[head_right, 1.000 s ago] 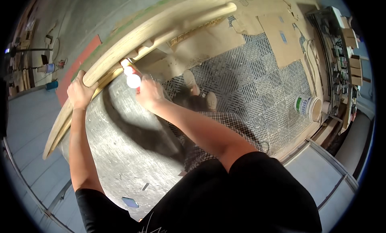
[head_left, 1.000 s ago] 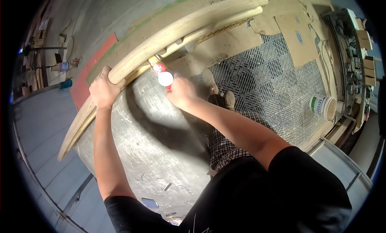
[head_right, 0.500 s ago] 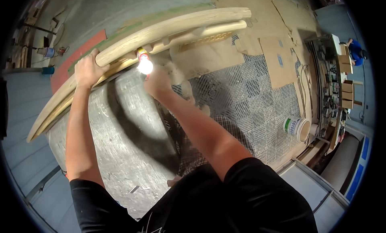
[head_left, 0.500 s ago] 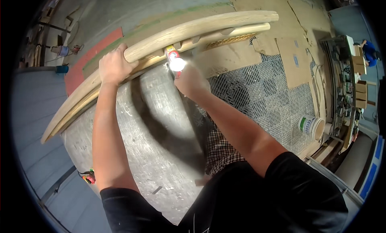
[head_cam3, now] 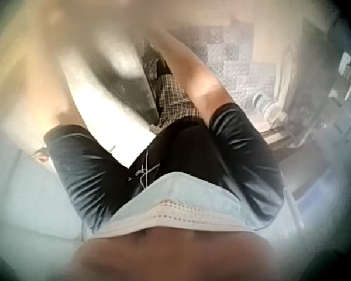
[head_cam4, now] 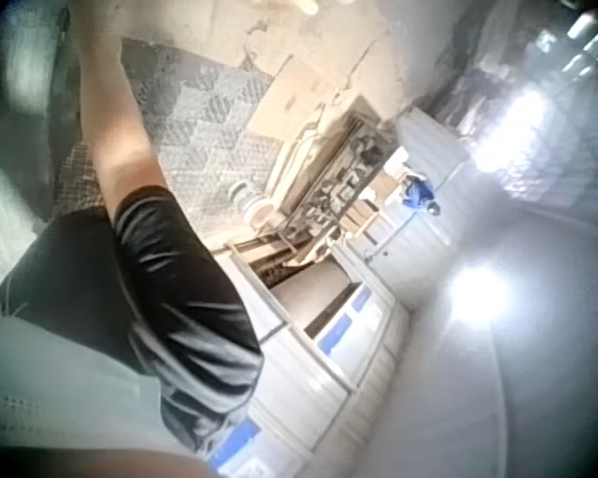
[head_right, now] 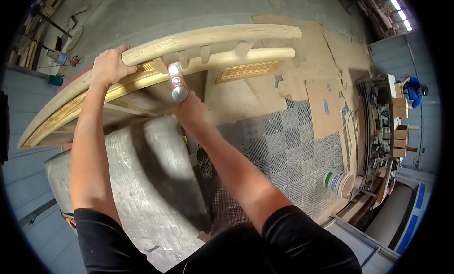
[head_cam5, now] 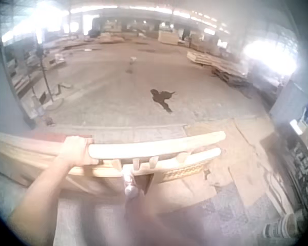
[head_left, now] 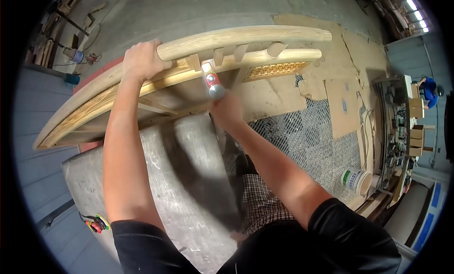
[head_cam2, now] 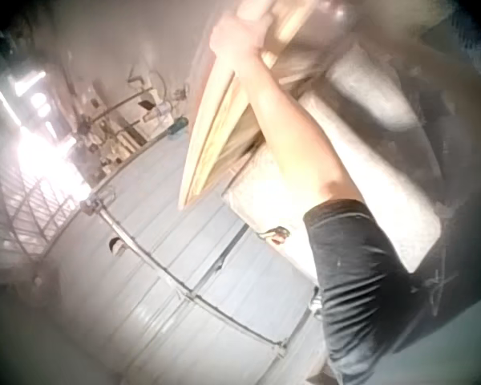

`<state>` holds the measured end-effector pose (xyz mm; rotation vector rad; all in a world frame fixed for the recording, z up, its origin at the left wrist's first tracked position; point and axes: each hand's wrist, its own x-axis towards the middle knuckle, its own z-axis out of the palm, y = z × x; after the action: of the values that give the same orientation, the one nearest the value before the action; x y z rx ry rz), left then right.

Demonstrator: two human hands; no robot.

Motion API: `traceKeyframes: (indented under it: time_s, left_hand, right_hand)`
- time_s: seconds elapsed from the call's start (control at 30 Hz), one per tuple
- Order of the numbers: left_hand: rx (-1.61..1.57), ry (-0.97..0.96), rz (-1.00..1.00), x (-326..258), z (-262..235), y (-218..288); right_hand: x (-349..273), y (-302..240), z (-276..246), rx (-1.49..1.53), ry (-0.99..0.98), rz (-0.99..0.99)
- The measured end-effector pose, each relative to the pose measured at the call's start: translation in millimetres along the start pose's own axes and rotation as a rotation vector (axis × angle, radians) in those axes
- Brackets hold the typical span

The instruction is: The person sands the interior and exterior surfaces of a wooden headboard or railing piece using a sanding block and a pneumatic orbital sander.

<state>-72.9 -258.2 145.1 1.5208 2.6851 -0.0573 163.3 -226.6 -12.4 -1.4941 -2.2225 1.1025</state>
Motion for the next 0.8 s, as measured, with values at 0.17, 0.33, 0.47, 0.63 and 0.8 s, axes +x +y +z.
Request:
traceKeyframes:
  time_s: [0.17,0.33,0.47,0.63,0.8]
  left_hand:
    - [0.013,-0.06,-0.044,27.6,-7.1,-9.7]
    - [0.003,-0.017,-0.024,47.9,1.0,-12.7]
    - [-0.011,-0.008,-0.01,60.8,0.8,-14.4]
    - [0.014,-0.035,-0.05,65.4,-0.6,-14.4]
    - [0.009,-0.061,-0.048,67.8,-3.6,-9.0]
  right_hand:
    - [31.7,-25.7,6.6,0.053,-0.082,0.039]
    - [56.8,-4.1,8.4,0.084,-0.039,0.073]
    - [58.2,3.6,13.3,0.15,-0.046,0.021]
    - [67.5,-20.7,0.2,0.095,-0.118,0.055]
    - [74.0,-4.3,-8.2,0.123,-0.106,0.058]
